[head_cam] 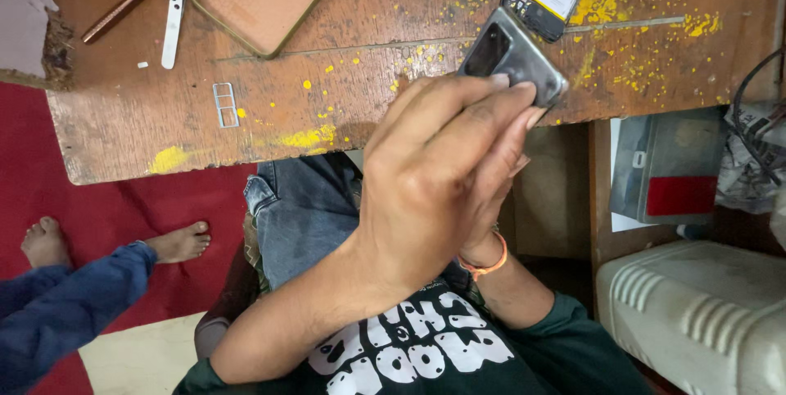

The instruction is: The person disassembles a blue smartphone, removing the back cover and SIM tray. They then use a yellow screwdriver and tweezers to unscrew and detach internal components, including the camera module, from the phone's chassis.

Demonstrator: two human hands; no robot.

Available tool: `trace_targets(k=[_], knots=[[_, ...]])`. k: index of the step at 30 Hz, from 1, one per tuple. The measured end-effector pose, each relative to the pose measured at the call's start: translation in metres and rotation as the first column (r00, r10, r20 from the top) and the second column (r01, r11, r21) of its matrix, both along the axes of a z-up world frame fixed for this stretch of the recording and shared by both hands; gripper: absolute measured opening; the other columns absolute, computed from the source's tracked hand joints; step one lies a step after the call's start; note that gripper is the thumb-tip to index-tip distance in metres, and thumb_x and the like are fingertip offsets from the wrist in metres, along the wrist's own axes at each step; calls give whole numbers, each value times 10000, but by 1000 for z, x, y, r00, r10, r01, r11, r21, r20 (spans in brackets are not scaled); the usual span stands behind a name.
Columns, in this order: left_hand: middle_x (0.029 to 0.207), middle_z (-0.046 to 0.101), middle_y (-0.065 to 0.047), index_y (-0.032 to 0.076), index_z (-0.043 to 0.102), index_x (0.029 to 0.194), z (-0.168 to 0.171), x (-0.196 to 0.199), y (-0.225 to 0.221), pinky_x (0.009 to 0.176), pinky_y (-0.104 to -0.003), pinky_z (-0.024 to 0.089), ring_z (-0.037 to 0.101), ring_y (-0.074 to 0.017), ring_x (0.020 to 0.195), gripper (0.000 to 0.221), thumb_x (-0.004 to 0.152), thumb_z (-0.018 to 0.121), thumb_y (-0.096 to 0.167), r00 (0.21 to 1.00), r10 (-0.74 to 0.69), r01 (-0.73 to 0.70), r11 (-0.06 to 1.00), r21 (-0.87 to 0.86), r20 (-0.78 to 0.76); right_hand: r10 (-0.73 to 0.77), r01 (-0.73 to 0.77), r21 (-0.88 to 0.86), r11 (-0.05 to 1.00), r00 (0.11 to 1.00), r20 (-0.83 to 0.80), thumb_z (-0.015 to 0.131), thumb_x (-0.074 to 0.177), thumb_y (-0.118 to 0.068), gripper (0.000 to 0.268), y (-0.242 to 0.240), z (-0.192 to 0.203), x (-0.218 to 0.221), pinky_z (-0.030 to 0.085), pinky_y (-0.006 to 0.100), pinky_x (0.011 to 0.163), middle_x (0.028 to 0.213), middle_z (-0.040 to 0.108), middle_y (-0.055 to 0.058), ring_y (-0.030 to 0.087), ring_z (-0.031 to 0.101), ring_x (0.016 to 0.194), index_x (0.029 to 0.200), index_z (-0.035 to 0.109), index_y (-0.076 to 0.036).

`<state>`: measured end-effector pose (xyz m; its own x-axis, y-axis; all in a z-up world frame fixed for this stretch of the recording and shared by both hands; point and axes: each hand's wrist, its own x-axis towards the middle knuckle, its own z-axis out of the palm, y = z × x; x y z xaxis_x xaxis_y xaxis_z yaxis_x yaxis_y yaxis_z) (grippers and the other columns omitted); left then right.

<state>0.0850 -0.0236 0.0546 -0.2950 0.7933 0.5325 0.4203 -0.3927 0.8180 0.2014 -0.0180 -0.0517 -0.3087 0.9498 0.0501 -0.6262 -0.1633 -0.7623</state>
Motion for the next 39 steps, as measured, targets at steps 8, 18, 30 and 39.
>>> trace_targets(k=[8, 18, 30, 39], knots=[[1086, 719, -97, 48, 726, 1178, 8, -2, -3, 881, -309, 595, 721, -234, 990, 216, 977, 802, 61, 998, -24, 25, 1000, -17, 56, 76, -85, -66, 994, 990, -118, 308, 1154, -512, 623, -2, -14, 9, 367, 360, 1242, 1506, 503, 79, 205, 477, 1401, 1567, 395, -54], [1085, 731, -118, 28, 710, 1165, 15, -8, -12, 993, -346, 601, 737, -255, 1002, 217, 971, 801, 63, 998, -57, 57, 998, -7, 38, -46, -23, 237, 971, 958, 283, 288, 1195, -488, 583, -2, -12, 17, 306, 398, 1330, 1603, 443, 57, 192, 414, 1516, 1613, 335, -84], [1044, 730, -129, 7, 693, 1117, 18, -10, -16, 858, -321, 600, 738, -260, 939, 200, 947, 795, 33, 999, -18, 19, 1000, -17, 39, -23, 8, 100, 995, 989, 143, 395, 1209, -423, 445, 4, 3, 2, 482, 414, 1167, 1331, 593, 93, 198, 589, 1246, 1496, 426, -84], [1065, 714, -106, 36, 659, 1115, 13, 1, -16, 863, -340, 593, 720, -260, 934, 194, 951, 761, 49, 995, 54, -59, 997, -54, -80, 63, -71, -74, 995, 992, -105, 382, 1223, -297, 324, -8, -6, 0, 486, 322, 1014, 1222, 586, 46, 133, 563, 1143, 1392, 489, -42]])
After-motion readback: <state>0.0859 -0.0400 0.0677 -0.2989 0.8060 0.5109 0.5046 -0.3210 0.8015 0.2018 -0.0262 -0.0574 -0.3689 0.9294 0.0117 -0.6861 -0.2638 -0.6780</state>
